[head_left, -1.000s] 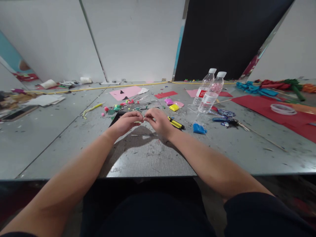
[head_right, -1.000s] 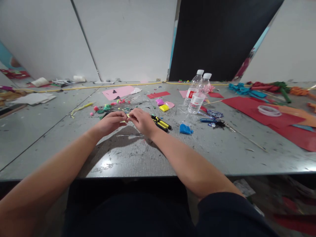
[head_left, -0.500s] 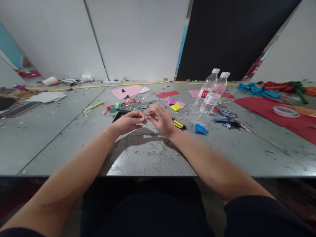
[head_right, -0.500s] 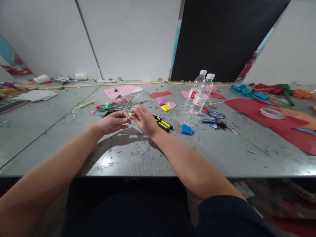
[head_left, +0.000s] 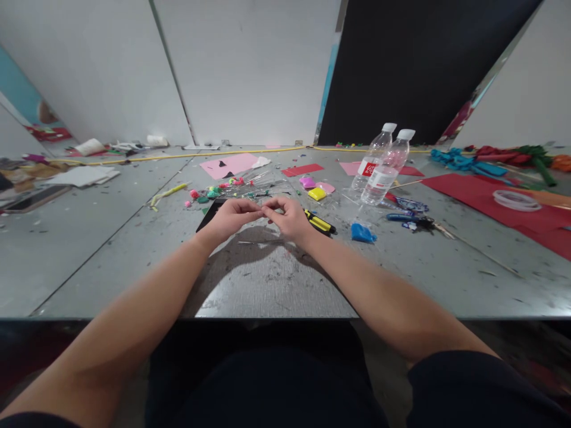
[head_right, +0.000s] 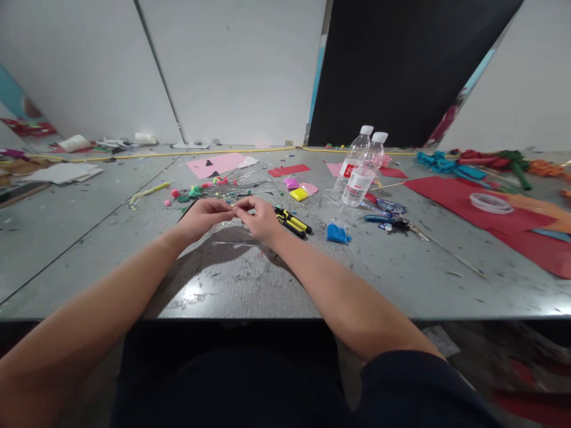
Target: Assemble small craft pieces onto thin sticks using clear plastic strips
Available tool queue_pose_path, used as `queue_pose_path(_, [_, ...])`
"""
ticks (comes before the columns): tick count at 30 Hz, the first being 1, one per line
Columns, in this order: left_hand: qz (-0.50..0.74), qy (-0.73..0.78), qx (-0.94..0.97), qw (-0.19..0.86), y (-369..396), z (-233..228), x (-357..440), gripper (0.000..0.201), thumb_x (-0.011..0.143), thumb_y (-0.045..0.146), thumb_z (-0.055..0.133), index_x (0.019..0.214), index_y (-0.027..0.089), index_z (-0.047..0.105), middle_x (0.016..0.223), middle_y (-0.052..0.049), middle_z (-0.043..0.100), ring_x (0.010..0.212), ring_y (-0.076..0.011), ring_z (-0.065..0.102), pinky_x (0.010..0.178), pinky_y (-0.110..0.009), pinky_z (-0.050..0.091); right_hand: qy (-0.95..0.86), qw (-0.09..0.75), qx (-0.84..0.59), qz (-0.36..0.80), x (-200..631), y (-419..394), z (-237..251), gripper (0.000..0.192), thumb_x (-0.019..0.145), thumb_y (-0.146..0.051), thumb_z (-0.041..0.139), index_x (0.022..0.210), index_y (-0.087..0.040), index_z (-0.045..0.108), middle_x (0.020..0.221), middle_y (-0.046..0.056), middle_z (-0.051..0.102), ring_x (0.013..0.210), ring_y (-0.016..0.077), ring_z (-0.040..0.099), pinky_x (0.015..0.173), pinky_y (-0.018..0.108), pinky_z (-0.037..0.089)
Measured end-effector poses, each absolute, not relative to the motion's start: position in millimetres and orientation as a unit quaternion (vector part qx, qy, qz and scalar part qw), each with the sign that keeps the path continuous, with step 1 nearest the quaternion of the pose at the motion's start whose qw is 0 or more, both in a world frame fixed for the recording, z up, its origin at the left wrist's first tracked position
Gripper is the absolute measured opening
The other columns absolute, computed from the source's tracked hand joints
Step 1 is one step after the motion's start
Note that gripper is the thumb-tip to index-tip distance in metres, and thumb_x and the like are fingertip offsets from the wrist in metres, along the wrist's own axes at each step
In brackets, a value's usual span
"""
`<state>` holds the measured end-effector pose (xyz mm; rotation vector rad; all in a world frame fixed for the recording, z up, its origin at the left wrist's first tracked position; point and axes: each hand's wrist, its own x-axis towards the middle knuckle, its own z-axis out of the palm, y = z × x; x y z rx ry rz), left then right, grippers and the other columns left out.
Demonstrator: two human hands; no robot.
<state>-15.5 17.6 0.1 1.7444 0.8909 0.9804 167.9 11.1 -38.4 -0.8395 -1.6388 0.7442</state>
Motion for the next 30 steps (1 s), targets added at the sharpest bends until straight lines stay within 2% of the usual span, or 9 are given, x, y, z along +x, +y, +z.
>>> queue_pose_path(5, [0.405, 0.400, 0.737, 0.365, 13.8, 2.4, -14.3, 0.021, 0.072, 0.037, 0.082, 0.081, 0.018, 0.079, 0.085, -0.008, 0.076, 0.078, -0.0188, 0.066, 0.077, -0.035, 0.052, -0.687, 0.539, -0.368, 0.319, 168.9, 11.7, -37.5, 0.029, 0.084, -0.048, 0.065, 0.084, -0.019, 0.063, 0.079, 0.002, 0.064, 0.074, 0.0162, 0.062, 0.066, 0.031, 0.053])
queue_pose_path(9, [0.443, 0.395, 0.735, 0.329, 12.9, 4.1, -14.1, 0.033, 0.068, 0.035, 0.085, 0.093, 0.016, 0.075, 0.099, -0.010, 0.075, 0.088, -0.0205, 0.068, 0.080, -0.035, 0.055, -0.680, 0.529, -0.364, 0.355, 168.1, 6.7, -34.3, 0.022, 0.082, -0.042, 0.062, 0.080, -0.021, 0.058, 0.075, -0.001, 0.059, 0.069, 0.0140, 0.056, 0.064, 0.029, 0.051])
queue_pose_path(11, [0.442, 0.377, 0.740, 0.339, 13.5, 4.1, -14.6, 0.044, 0.068, 0.033, 0.085, 0.107, 0.016, 0.073, 0.112, -0.012, 0.074, 0.098, -0.0221, 0.068, 0.083, -0.035, 0.055, -0.683, 0.518, -0.352, 0.375, 168.3, 5.1, -32.9, 0.019, 0.081, -0.039, 0.061, 0.078, -0.021, 0.056, 0.074, -0.001, 0.058, 0.068, 0.0138, 0.054, 0.064, 0.029, 0.050])
queue_pose_path(13, [0.420, 0.356, 0.747, 0.372, 14.6, 3.5, -15.3, 0.045, 0.073, 0.034, 0.081, 0.114, 0.018, 0.071, 0.118, -0.012, 0.073, 0.104, -0.0228, 0.068, 0.088, -0.037, 0.055, -0.688, 0.508, -0.342, 0.390, 168.8, 4.7, -32.1, 0.017, 0.081, -0.037, 0.060, 0.077, -0.021, 0.054, 0.074, -0.001, 0.058, 0.067, 0.0141, 0.054, 0.063, 0.030, 0.049])
queue_pose_path(16, [0.387, 0.334, 0.760, 0.402, 16.5, 2.1, -16.1, 0.031, 0.080, 0.036, 0.074, 0.105, 0.019, 0.074, 0.113, -0.010, 0.075, 0.104, -0.0222, 0.068, 0.093, -0.038, 0.054, -0.690, 0.502, -0.333, 0.401, 169.6, 5.8, -32.1, 0.016, 0.080, -0.035, 0.060, 0.076, -0.021, 0.054, 0.072, -0.001, 0.058, 0.065, 0.0138, 0.054, 0.062, 0.029, 0.047])
queue_pose_path(18, [0.381, 0.330, 0.764, 0.403, 17.8, 1.2, -16.4, 0.024, 0.081, 0.037, 0.073, 0.097, 0.019, 0.075, 0.107, -0.008, 0.076, 0.101, -0.0213, 0.067, 0.090, -0.036, 0.053, -0.687, 0.502, -0.327, 0.411, 169.8, 6.7, -32.6, 0.016, 0.079, -0.036, 0.061, 0.076, -0.021, 0.053, 0.069, -0.003, 0.057, 0.063, 0.0127, 0.052, 0.061, 0.029, 0.046])
queue_pose_path(24, [0.393, 0.346, 0.738, 0.426, 18.1, 2.0, -14.9, 0.022, 0.080, 0.038, 0.074, 0.083, 0.017, 0.071, 0.081, -0.003, 0.068, 0.076, -0.0146, 0.061, 0.078, -0.032, 0.052, -0.663, 0.521, -0.318, 0.434, 168.5, 7.4, -32.6, 0.021, 0.075, -0.039, 0.064, 0.079, -0.021, 0.055, 0.067, -0.005, 0.053, 0.058, 0.0099, 0.049, 0.056, 0.026, 0.046])
queue_pose_path(27, [0.394, 0.337, 0.726, 0.452, 15.5, 3.9, -13.5, 0.020, 0.078, 0.036, 0.075, 0.076, 0.017, 0.068, 0.073, -0.001, 0.064, 0.073, -0.0137, 0.059, 0.077, -0.031, 0.051, -0.643, 0.532, -0.319, 0.449, 168.1, 7.8, -31.1, 0.022, 0.072, -0.039, 0.066, 0.078, -0.021, 0.056, 0.068, -0.005, 0.053, 0.059, 0.0096, 0.049, 0.053, 0.024, 0.047])
queue_pose_path(30, [0.401, 0.319, 0.695, 0.504, 13.5, 4.2, -12.6, 0.020, 0.078, 0.034, 0.074, 0.073, 0.016, 0.068, 0.076, -0.003, 0.063, 0.076, -0.0146, 0.059, 0.079, -0.032, 0.052, -0.625, 0.542, -0.320, 0.461, 168.3, 8.5, -29.2, 0.021, 0.070, -0.037, 0.068, 0.076, -0.021, 0.056, 0.068, -0.005, 0.053, 0.060, 0.0094, 0.049, 0.052, 0.023, 0.048])
